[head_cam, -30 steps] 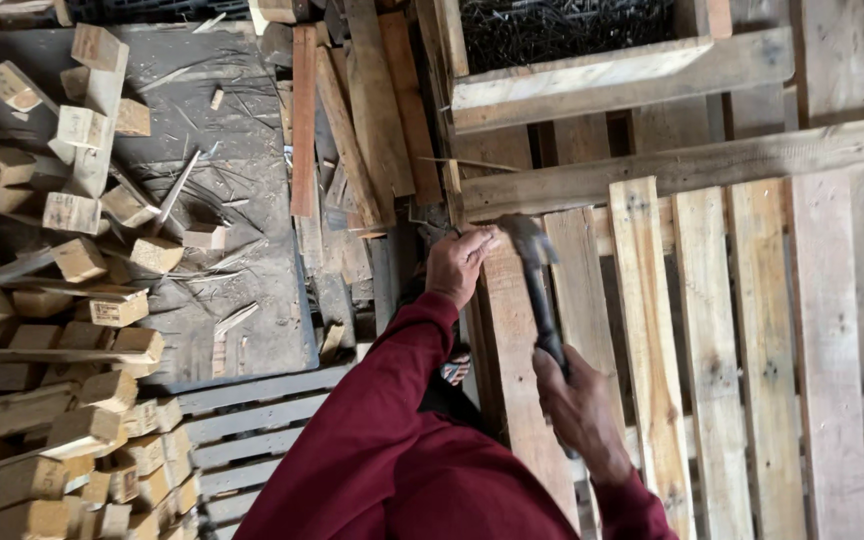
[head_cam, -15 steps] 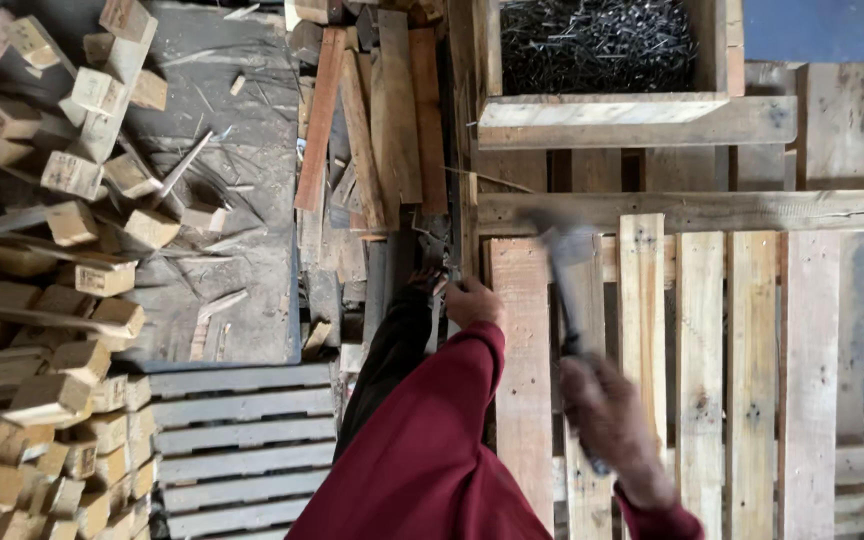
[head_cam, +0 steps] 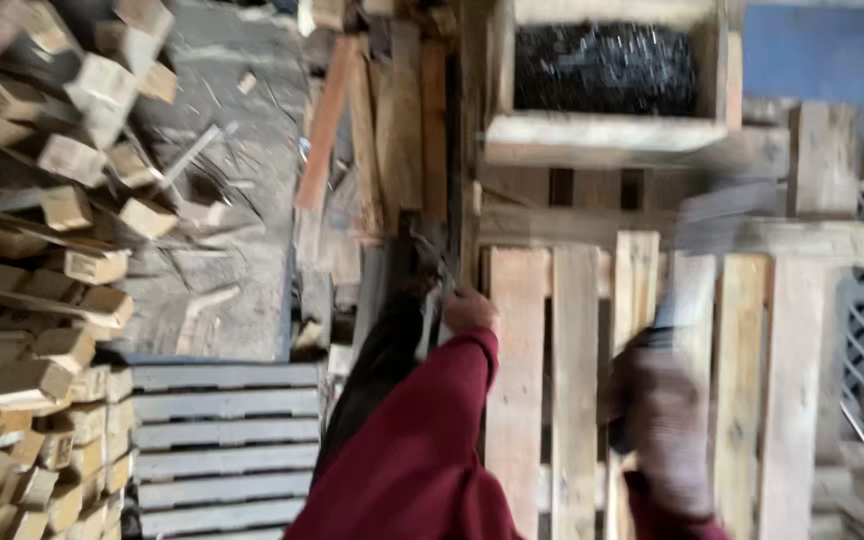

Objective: The person hammers nails into a wooden pallet using a hammer. They repeatedly pick up nails from a nearby box and drive them into the pallet slats.

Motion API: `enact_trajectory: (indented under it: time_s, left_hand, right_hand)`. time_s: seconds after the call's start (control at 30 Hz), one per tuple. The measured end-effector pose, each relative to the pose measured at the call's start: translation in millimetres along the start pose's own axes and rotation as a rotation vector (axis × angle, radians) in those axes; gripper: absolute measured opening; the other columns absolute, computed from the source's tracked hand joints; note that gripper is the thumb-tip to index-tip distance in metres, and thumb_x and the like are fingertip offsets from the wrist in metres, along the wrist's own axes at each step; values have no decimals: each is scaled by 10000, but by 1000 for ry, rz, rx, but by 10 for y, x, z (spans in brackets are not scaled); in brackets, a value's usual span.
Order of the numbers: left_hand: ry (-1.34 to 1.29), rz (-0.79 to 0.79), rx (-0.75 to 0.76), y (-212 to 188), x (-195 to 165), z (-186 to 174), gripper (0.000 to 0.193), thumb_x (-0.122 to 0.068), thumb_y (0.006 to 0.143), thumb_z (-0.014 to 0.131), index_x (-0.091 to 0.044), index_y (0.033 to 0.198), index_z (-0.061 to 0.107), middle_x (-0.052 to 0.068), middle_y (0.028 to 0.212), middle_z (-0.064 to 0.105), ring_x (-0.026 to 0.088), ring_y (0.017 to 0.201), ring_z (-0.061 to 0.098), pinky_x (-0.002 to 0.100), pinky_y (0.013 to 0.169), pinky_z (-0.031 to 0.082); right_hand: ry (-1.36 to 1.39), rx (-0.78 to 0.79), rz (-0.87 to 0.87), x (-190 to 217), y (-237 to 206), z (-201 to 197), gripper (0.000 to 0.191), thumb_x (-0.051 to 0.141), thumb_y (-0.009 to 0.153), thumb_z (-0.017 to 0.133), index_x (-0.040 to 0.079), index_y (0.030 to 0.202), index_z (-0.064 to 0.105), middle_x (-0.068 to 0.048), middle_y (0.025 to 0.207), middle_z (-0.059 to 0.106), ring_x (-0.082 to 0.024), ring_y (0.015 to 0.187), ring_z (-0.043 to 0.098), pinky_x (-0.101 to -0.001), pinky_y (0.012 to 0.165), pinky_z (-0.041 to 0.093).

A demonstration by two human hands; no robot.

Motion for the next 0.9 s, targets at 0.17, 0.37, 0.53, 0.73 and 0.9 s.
enact_trajectory:
  time_s: [0.17, 0.37, 0.53, 0.73, 0.9]
  left_hand:
    - [-51, -55, 80, -80, -41, -64, 414, -310, 994, 490, 39, 914, 698, 288, 945, 717, 443, 856, 697, 544, 758, 531]
    - [6, -71, 159, -7, -41, -93, 451, -331, 1027, 463, 35, 922, 705, 280, 912, 718, 438, 828, 701, 532, 766, 533]
    - [-135, 102, 160, 82, 207, 35, 395, -334, 1047, 501, -17, 1006, 733, 224, 959, 724, 397, 884, 687, 492, 754, 560]
    - [-571, -461, 798, 599, 303, -234, 355, -387, 1072, 489, -61, 1009, 611, 89, 754, 567, 268, 623, 566, 416, 530, 421]
    - [-750, -359, 1178, 753, 46, -539, 309, -251, 1014, 460, -49, 1155, 647, 82, 865, 673, 223, 745, 665, 372, 664, 579]
  right_hand:
    - [44, 70, -889, 499, -77, -119, 325, 361, 1012, 581, 41, 1045, 627, -48, 699, 566, -129, 514, 530, -294, 430, 461]
    - [-407, 6, 348, -672, 90, 455, 354, 378, 1010, 600, 30, 1061, 634, -73, 693, 548, -144, 528, 522, -287, 456, 439]
    - [-70, -150, -155, -624, -60, 230, 412, 428, 1011, 673, 41, 1075, 545, 0, 734, 527, -89, 580, 489, -239, 485, 405]
    - [-464, -93, -172, -941, 79, 444, 372, 439, 989, 644, 68, 980, 632, -32, 643, 542, -121, 539, 504, -281, 471, 414]
    - [-327, -144, 304, -1242, -115, 310, 436, 458, 958, 630, 22, 941, 632, -32, 625, 547, -128, 501, 528, -297, 428, 434]
Point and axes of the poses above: each hand's wrist, its own y-axis towards the middle knuckle, its own z-axis out of the palm, x = y × z, the point moved 1 cm from there along y, towards the middle knuckle
